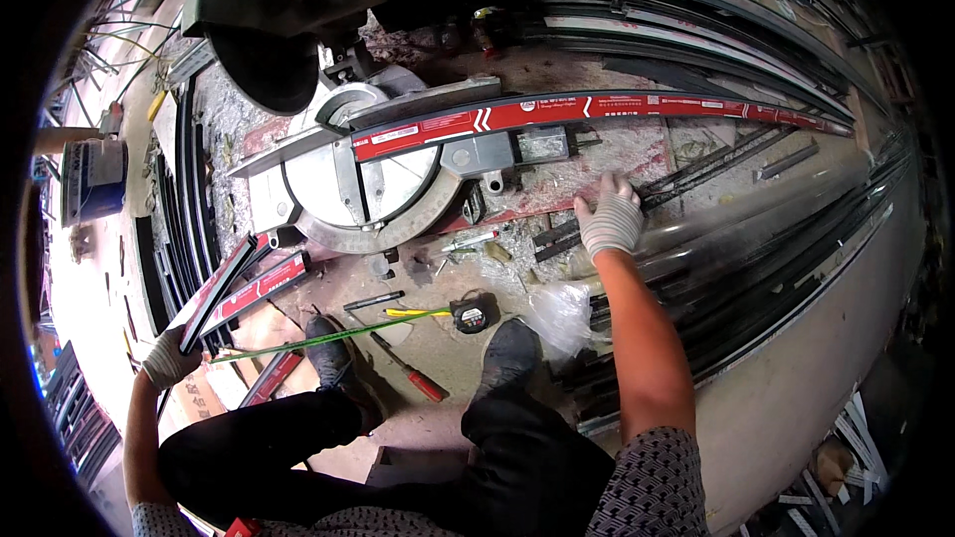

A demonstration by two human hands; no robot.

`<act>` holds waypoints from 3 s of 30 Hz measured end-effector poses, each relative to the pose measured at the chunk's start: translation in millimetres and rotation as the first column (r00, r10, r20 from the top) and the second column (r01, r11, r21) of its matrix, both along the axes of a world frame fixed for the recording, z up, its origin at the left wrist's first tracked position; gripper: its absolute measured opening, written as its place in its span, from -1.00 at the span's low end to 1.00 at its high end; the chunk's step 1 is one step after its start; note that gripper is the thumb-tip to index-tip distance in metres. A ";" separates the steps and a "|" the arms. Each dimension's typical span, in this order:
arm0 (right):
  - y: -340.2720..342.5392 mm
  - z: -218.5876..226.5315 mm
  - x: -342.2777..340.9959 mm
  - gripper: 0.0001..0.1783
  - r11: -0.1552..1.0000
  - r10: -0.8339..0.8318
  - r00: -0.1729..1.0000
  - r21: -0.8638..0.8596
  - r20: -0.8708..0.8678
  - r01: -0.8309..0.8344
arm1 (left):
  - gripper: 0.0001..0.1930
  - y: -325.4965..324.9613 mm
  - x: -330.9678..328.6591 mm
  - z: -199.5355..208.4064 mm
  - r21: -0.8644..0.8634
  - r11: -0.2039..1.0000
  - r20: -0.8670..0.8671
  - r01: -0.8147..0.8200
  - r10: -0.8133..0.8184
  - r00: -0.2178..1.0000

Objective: The person measures and marks long metal profiles using a tape measure and a marker. They then place the profiles on a miter saw and cut them to the marked length. The person handles multiple profiles, repeating the measuring, marking, and cutting process.

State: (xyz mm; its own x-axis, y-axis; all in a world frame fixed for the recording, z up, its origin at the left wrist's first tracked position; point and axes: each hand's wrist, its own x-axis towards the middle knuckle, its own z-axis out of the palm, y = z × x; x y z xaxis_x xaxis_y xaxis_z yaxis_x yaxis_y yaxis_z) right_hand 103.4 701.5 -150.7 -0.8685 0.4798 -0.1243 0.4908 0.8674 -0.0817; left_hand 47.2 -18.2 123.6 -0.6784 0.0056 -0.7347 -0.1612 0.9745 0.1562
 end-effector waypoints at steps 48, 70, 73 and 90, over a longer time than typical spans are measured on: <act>-4.5 5.1 -7.7 -0.13 0.998 -0.038 0.991 0.052 0.128 0.032 | -0.85 -10.1 6.0 0.4 0.009 1.000 0.036 0.026 -0.027 0.999; -8.7 12.3 -9.0 -0.10 0.998 -0.037 0.989 0.057 0.145 0.029 | -0.81 -24.0 13.1 -9.6 -0.016 0.999 0.015 0.030 -0.030 0.999; -8.8 11.9 -10.7 -0.11 0.996 -0.051 0.983 0.080 0.175 0.037 | -0.84 -19.8 12.6 -7.7 0.002 1.000 0.028 0.008 -0.008 1.000; 2.2 -3.1 -8.2 -0.12 0.995 -0.018 0.987 0.100 0.157 0.002 | -0.80 -21.8 13.9 -10.0 -0.020 1.000 0.056 0.019 -0.017 0.998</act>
State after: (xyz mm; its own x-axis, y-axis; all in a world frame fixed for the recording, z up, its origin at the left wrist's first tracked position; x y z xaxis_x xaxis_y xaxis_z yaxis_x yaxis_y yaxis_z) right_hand 95.2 703.7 -153.9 -0.8371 0.5050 -0.2101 0.4993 0.8624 0.0836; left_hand 61.1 -39.9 113.6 -0.6363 0.0023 -0.7715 -0.1515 0.9801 0.1279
